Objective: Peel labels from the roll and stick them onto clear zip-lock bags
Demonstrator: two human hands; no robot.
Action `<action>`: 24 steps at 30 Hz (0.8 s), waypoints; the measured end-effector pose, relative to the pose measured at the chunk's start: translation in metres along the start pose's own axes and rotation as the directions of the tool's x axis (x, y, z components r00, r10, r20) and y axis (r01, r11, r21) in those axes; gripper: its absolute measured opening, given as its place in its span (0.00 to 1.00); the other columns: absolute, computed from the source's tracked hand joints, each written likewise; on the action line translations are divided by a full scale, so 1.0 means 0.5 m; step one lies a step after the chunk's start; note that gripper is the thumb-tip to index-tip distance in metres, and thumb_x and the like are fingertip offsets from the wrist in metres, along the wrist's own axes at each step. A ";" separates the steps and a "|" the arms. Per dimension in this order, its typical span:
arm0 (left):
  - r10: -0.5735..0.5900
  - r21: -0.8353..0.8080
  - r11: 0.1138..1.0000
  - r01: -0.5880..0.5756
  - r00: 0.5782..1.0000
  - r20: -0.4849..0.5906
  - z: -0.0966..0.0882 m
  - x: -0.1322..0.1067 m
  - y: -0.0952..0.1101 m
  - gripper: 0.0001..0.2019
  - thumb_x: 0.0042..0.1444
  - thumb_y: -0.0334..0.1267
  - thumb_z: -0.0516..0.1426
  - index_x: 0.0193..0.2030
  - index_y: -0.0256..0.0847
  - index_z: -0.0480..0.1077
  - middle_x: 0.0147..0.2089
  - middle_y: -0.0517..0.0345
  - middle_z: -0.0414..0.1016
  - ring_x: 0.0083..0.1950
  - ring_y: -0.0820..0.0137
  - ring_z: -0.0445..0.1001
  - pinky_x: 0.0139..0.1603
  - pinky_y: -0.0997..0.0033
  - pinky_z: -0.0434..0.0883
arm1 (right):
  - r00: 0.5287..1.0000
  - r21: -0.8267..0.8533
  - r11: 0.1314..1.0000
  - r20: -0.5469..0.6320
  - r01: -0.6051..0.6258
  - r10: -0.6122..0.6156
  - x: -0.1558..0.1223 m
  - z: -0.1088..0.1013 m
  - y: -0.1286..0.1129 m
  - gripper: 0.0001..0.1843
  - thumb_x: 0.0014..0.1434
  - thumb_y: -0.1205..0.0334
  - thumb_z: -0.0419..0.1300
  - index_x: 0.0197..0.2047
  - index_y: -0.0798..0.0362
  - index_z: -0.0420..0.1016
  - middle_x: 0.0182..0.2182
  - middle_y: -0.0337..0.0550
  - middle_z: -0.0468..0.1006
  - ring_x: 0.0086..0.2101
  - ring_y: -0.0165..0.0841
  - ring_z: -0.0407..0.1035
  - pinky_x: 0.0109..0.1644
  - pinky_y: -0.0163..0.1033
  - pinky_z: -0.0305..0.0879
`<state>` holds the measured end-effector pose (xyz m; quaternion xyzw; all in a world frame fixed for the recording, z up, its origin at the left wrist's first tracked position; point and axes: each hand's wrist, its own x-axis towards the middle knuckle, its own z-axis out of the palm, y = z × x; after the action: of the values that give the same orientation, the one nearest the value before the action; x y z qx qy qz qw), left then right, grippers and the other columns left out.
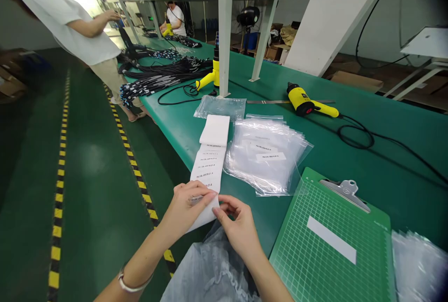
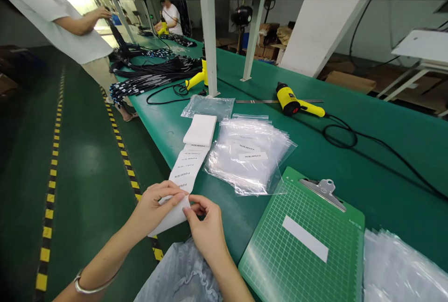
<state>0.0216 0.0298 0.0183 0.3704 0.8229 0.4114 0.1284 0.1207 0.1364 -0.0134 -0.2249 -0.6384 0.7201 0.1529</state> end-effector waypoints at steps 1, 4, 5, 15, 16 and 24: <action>0.026 0.045 0.999 -0.025 1.000 -0.014 0.000 -0.002 0.002 0.06 0.54 0.41 0.57 0.34 0.49 0.76 0.34 0.61 0.75 0.38 0.65 0.71 0.44 0.61 0.54 | 1.000 0.011 1.000 -0.003 0.001 -0.001 0.000 0.000 0.001 0.12 0.48 0.62 0.60 0.36 0.56 0.78 0.19 0.39 0.73 0.24 0.33 0.64 0.33 0.40 0.62; 0.071 0.116 0.991 -0.063 0.996 -0.058 0.005 -0.008 0.012 0.05 0.52 0.38 0.59 0.34 0.50 0.76 0.35 0.62 0.76 0.40 0.65 0.71 0.47 0.60 0.52 | 1.000 0.035 0.999 -0.011 0.009 -0.009 -0.001 0.003 0.002 0.10 0.48 0.62 0.60 0.35 0.56 0.78 0.20 0.38 0.73 0.24 0.32 0.65 0.34 0.39 0.63; 0.048 0.059 0.997 -0.043 0.996 -0.077 0.008 -0.008 0.014 0.04 0.52 0.38 0.59 0.32 0.49 0.76 0.34 0.62 0.77 0.39 0.66 0.71 0.47 0.60 0.52 | 1.000 0.043 0.999 -0.014 0.008 -0.007 -0.002 0.003 0.003 0.10 0.48 0.62 0.60 0.34 0.55 0.78 0.20 0.38 0.73 0.25 0.32 0.66 0.34 0.39 0.63; -0.425 -0.637 0.770 -0.036 0.715 -0.554 -0.059 0.012 -0.039 0.12 0.54 0.49 0.56 0.32 0.43 0.70 0.29 0.62 0.73 0.33 0.71 0.72 0.36 0.71 0.71 | 0.989 0.104 0.991 -0.109 -0.089 0.100 -0.015 -0.028 0.062 0.10 0.45 0.58 0.62 0.29 0.56 0.74 0.20 0.43 0.77 0.24 0.35 0.71 0.29 0.38 0.66; -0.436 -0.644 0.761 -0.083 0.670 -0.601 -0.066 0.005 -0.031 0.10 0.56 0.48 0.56 0.32 0.44 0.70 0.31 0.62 0.73 0.36 0.72 0.73 0.40 0.71 0.71 | 0.986 0.103 0.990 -0.125 -0.099 0.112 -0.019 -0.035 0.068 0.11 0.45 0.58 0.63 0.31 0.56 0.75 0.23 0.46 0.78 0.26 0.37 0.72 0.31 0.39 0.67; 0.686 0.189 0.726 -0.661 0.712 -0.147 0.073 -0.039 0.077 0.06 0.56 0.27 0.57 0.39 0.40 0.72 0.36 0.56 0.74 0.42 0.65 0.70 0.45 0.62 0.67 | 0.985 0.471 0.865 0.068 -0.172 0.158 -0.099 -0.089 -0.019 0.27 0.50 0.42 0.61 0.46 0.52 0.77 0.42 0.50 0.79 0.42 0.41 0.72 0.44 0.43 0.67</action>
<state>0.0732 0.0521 0.0233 0.6073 0.6631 0.4148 -0.1395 0.1853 0.1505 -0.0015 -0.2242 -0.4227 0.8681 0.1326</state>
